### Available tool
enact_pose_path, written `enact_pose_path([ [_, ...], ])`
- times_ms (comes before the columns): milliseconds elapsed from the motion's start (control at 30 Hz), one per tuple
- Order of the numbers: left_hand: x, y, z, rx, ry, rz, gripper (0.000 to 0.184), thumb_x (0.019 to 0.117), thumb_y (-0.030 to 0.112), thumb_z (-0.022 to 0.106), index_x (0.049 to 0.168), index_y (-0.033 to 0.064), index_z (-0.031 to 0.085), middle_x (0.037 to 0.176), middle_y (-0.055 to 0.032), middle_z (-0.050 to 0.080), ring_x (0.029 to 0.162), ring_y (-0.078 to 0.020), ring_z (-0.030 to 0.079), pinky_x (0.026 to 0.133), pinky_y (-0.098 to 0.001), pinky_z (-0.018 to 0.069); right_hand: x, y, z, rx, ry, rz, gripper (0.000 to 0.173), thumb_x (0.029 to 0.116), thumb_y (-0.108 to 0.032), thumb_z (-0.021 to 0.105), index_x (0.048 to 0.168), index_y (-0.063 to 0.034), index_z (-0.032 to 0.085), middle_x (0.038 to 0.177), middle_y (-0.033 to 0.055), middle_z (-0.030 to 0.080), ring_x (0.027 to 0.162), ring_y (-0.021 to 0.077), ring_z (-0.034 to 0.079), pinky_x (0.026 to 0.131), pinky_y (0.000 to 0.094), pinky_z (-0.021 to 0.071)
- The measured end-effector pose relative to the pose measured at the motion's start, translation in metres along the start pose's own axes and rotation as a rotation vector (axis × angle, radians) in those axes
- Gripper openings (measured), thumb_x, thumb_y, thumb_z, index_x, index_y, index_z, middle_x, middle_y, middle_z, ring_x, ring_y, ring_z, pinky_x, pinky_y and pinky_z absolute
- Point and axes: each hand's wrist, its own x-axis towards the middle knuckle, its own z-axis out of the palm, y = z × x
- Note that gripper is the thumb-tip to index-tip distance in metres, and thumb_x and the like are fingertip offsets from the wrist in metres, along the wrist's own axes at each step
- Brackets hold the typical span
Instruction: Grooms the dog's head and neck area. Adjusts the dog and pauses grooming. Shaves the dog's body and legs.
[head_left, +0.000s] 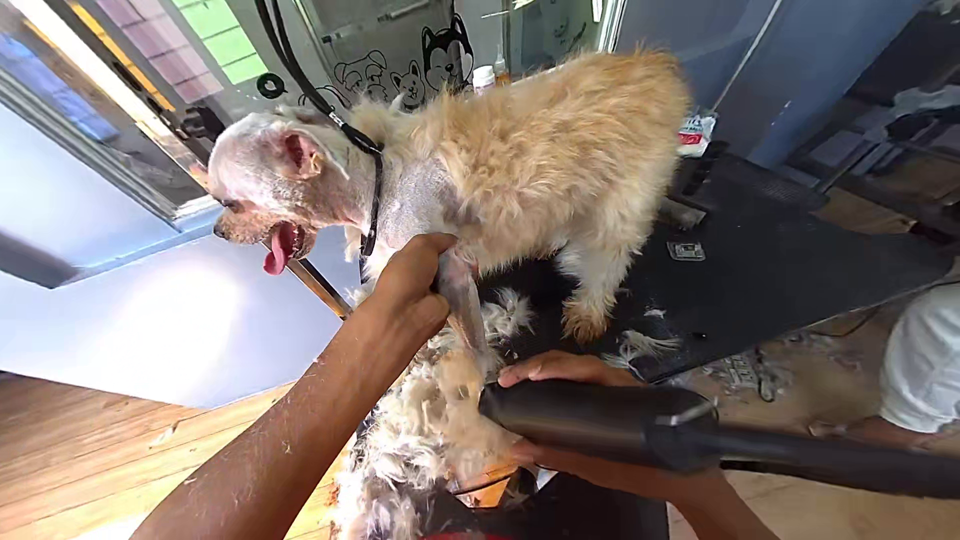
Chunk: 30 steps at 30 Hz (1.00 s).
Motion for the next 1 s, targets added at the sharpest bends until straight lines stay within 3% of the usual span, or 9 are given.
enact_pose_path([
  [67, 0.000, 0.000, -0.001, 0.009, -0.005, -0.005, 0.007, 0.0953, 0.012, 0.058, 0.098, 0.0060, 0.057, 0.075, -0.0095, 0.060, 0.060, -0.0170, 0.061, 0.053, -0.0307, 0.0534, 0.016, -0.012, -0.004, -0.103, 0.068, -0.053, 0.053, 0.0832, -0.023, 0.087, 0.129, -0.0178, 0.061, 0.119, 0.0008, 0.073, 0.107, 0.0175, 0.072, 0.093, 0.0358, 0.0630],
  [167, -0.001, -0.001, -0.003, 0.020, -0.031, -0.022, 0.007, 0.0954, 0.014, 0.058, 0.095, 0.0077, 0.056, 0.073, -0.0080, 0.059, 0.058, -0.0158, 0.059, 0.052, -0.0303, 0.0524, 0.054, -0.020, 0.001, -0.166, 0.185, -0.258, 0.059, 0.0798, -0.013, 0.089, 0.129, -0.0122, 0.057, 0.119, 0.0046, 0.072, 0.111, 0.0208, 0.071, 0.096, 0.0379, 0.0623],
  [333, -0.004, 0.004, -0.007, 0.032, -0.082, -0.046, 0.009, 0.0965, 0.016, 0.055, 0.092, 0.0083, 0.057, 0.069, -0.0059, 0.058, 0.053, -0.0130, 0.057, 0.048, -0.0273, 0.0510, 0.047, 0.000, 0.008, -0.354, -0.031, -0.287, 0.058, 0.0828, -0.022, 0.087, 0.131, -0.0058, 0.059, 0.129, 0.0080, 0.067, 0.124, 0.0234, 0.063, 0.105, 0.0424, 0.0569],
  [467, -0.005, 0.009, -0.012, 0.019, -0.072, -0.025, 0.007, 0.0958, 0.014, 0.057, 0.099, 0.0076, 0.058, 0.071, -0.0059, 0.057, 0.052, -0.0123, 0.056, 0.047, -0.0261, 0.0509, -0.007, 0.007, 0.011, 0.099, 0.020, -0.068, 0.052, 0.0823, -0.010, 0.086, 0.128, -0.0085, 0.061, 0.122, 0.0117, 0.070, 0.118, 0.0303, 0.066, 0.105, 0.0496, 0.0556],
  [533, -0.006, 0.011, -0.015, -0.009, -0.120, -0.020, 0.007, 0.0968, 0.013, 0.054, 0.097, 0.0072, 0.058, 0.069, -0.0043, 0.056, 0.052, -0.0101, 0.055, 0.047, -0.0233, 0.0505, -0.024, 0.010, 0.002, 0.293, 0.110, 0.047, 0.051, 0.0856, -0.018, 0.084, 0.130, -0.0134, 0.059, 0.119, 0.0129, 0.071, 0.115, 0.0332, 0.068, 0.103, 0.0527, 0.0561],
  [633, -0.006, 0.013, -0.022, -0.035, -0.209, -0.035, 0.011, 0.0990, 0.013, 0.050, 0.094, 0.0077, 0.058, 0.073, -0.0027, 0.057, 0.054, -0.0072, 0.055, 0.049, -0.0191, 0.0495, -0.016, 0.031, -0.007, 0.603, 0.364, 0.004, 0.053, 0.0848, -0.031, 0.084, 0.131, -0.0224, 0.060, 0.124, 0.0099, 0.068, 0.113, 0.0308, 0.068, 0.097, 0.0493, 0.0588],
  [733, -0.009, 0.012, -0.024, -0.058, -0.230, -0.051, 0.016, 0.1010, 0.017, 0.048, 0.098, 0.0070, 0.059, 0.076, -0.0037, 0.058, 0.054, -0.0071, 0.055, 0.049, -0.0180, 0.0501, 0.019, 0.058, -0.003, 0.846, 0.486, -0.141, 0.051, 0.0891, -0.027, 0.080, 0.134, -0.0203, 0.057, 0.131, 0.0141, 0.067, 0.125, 0.0338, 0.063, 0.108, 0.0507, 0.0511],
  [867, -0.010, 0.013, -0.028, -0.091, -0.276, -0.069, 0.024, 0.1017, 0.020, 0.044, 0.094, 0.0063, 0.062, 0.078, -0.0055, 0.063, 0.056, -0.0076, 0.060, 0.050, -0.0181, 0.0530, 0.049, 0.091, 0.020, 1.105, 0.382, -0.146, 0.047, 0.0895, -0.023, 0.079, 0.130, -0.0129, 0.058, 0.132, 0.0195, 0.065, 0.127, 0.0365, 0.060, 0.106, 0.0500, 0.0514],
  [1000, -0.008, 0.016, -0.030, -0.124, -0.309, -0.086, 0.026, 0.1023, 0.020, 0.044, 0.093, 0.0047, 0.063, 0.078, -0.0065, 0.064, 0.057, -0.0083, 0.061, 0.051, -0.0182, 0.0537, 0.038, 0.104, 0.041, 1.238, 0.226, -0.130, 0.049, 0.0895, -0.026, 0.079, 0.132, -0.0169, 0.057, 0.130, 0.0164, 0.065, 0.127, 0.0374, 0.060, 0.108, 0.0527, 0.0487],
])
